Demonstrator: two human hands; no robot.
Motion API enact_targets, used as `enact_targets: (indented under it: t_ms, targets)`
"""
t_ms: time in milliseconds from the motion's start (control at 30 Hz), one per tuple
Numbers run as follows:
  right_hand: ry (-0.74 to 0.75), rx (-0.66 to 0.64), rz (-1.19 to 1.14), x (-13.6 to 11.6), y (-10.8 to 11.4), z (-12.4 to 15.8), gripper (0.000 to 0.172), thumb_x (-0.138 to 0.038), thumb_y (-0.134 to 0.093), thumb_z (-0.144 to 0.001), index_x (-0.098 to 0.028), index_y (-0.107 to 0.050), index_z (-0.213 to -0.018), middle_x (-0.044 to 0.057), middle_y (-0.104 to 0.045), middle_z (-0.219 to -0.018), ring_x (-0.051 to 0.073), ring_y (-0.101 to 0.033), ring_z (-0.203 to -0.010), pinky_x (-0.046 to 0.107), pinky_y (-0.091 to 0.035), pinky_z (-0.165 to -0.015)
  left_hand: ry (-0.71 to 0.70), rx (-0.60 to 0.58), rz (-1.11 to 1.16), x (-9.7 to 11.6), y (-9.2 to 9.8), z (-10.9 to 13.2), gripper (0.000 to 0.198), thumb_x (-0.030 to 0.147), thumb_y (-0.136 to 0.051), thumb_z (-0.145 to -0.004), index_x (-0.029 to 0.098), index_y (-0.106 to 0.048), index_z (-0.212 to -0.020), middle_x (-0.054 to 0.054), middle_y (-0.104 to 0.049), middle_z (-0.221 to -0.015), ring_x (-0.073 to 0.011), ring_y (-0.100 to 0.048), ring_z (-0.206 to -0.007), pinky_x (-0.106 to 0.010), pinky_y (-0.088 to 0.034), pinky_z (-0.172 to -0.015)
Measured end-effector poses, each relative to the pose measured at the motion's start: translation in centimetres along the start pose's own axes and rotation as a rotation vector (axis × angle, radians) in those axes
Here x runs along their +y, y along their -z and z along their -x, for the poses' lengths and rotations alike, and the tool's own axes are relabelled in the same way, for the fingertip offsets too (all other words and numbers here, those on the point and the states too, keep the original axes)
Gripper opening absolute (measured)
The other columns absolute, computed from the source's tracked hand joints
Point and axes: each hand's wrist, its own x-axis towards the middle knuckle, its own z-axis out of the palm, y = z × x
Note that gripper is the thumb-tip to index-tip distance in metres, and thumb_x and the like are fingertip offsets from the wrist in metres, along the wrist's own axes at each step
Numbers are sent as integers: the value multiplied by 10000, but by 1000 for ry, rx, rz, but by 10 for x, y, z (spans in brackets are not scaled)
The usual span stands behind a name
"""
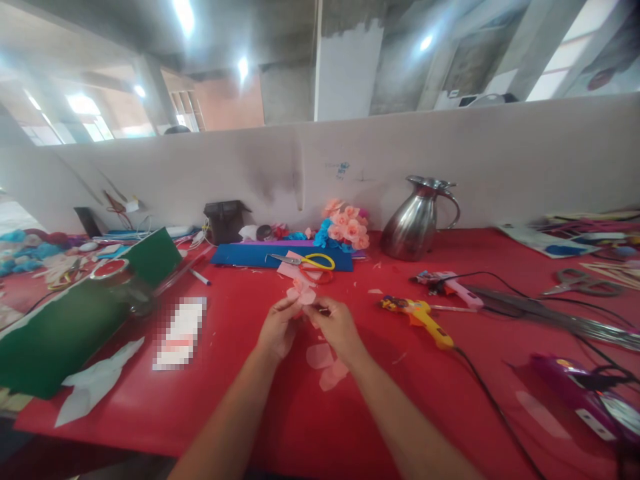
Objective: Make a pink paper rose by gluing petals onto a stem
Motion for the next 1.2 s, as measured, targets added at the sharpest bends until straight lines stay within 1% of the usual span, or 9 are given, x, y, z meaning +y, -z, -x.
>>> enact_targets:
  t_ms: [167, 300, 400, 533, 667, 767, 900, 1000, 1200]
  targets:
    - [19, 11, -12, 1, 1, -1, 172, -330, -622, -698, -209, -704, -789, 13, -684, -740, 181, -584, -701, 313, -416, -682, -30, -3, -76, 1, 1, -1, 205, 204, -758, -593, 162, -698, -785, -48, -706, -810, -148, -632, -767, -281, -451, -780]
    - [-83, -46, -149, -7, 0, 1, 198, -379, -669, -650, -191, -695, -707, -8, -642, -672, 146, -531, -649, 285, -391, -660, -42, 14, -109, 3, 2, -1, 201, 214, -766, -581, 166, -686, -759, -26, -699, -784, -127, -626, -739, -267, -432, -789]
    - [-160, -99, -265, -10, 0, 2, 221, -392, -700, -620, -180, -683, -675, -23, -595, -616, 111, -472, -587, 256, -352, -612, -10, 8, -94, 4, 1, -1, 184, 194, -754, -580, 165, -679, -745, -24, -691, -762, -128, -615, -710, -270, -433, -764]
    - [-233, -142, -349, -8, 2, 1, 240, -387, -728, -589, -170, -683, -682, -21, -574, -592, 96, -442, -549, 245, -324, -581, 34, -23, -37, 4, 1, -1, 131, 239, -694, -641, 154, -672, -739, -42, -672, -758, -145, -598, -716, -280, -437, -734]
    - [-215, -170, -369, -10, 1, 2, 213, -368, -735, -587, -175, -687, -665, -8, -608, -640, 114, -494, -621, 260, -357, -659, 28, -48, 12, 3, 6, -2, 113, 242, -710, -639, 150, -652, -668, -16, -631, -671, -110, -563, -653, -248, -426, -686]
    - [-197, -177, -370, -13, -1, 4, 197, -362, -739, -588, -182, -689, -651, -4, -627, -656, 127, -515, -654, 281, -373, -707, 9, -97, -10, 2, 9, -3, 122, 238, -745, -612, 160, -660, -653, 3, -618, -625, -101, -558, -647, -246, -420, -710]
    - [-200, -181, -351, -11, 0, 3, 195, -359, -741, -596, -190, -708, -687, 11, -662, -699, 148, -545, -718, 307, -380, -767, -18, -141, -50, 6, 6, 0, 180, 232, -758, -599, 175, -701, -760, -30, -678, -769, -128, -590, -738, -264, -418, -774]
    - [-212, -186, -326, -8, 3, 1, 207, -361, -739, -601, -195, -718, -724, 6, -662, -687, 148, -543, -703, 308, -383, -748, -34, -163, -82, 9, 2, 3, 217, 253, -760, -597, 175, -706, -792, -50, -687, -846, -148, -598, -784, -275, -423, -789]
    - [-207, -161, -259, -9, 4, 0, 217, -357, -718, -597, -177, -697, -716, -7, -626, -644, 141, -517, -657, 291, -381, -685, -87, -166, -136, 9, -1, 5, 251, 269, -759, -602, 180, -699, -828, -37, -686, -841, -144, -593, -802, -266, -408, -808]
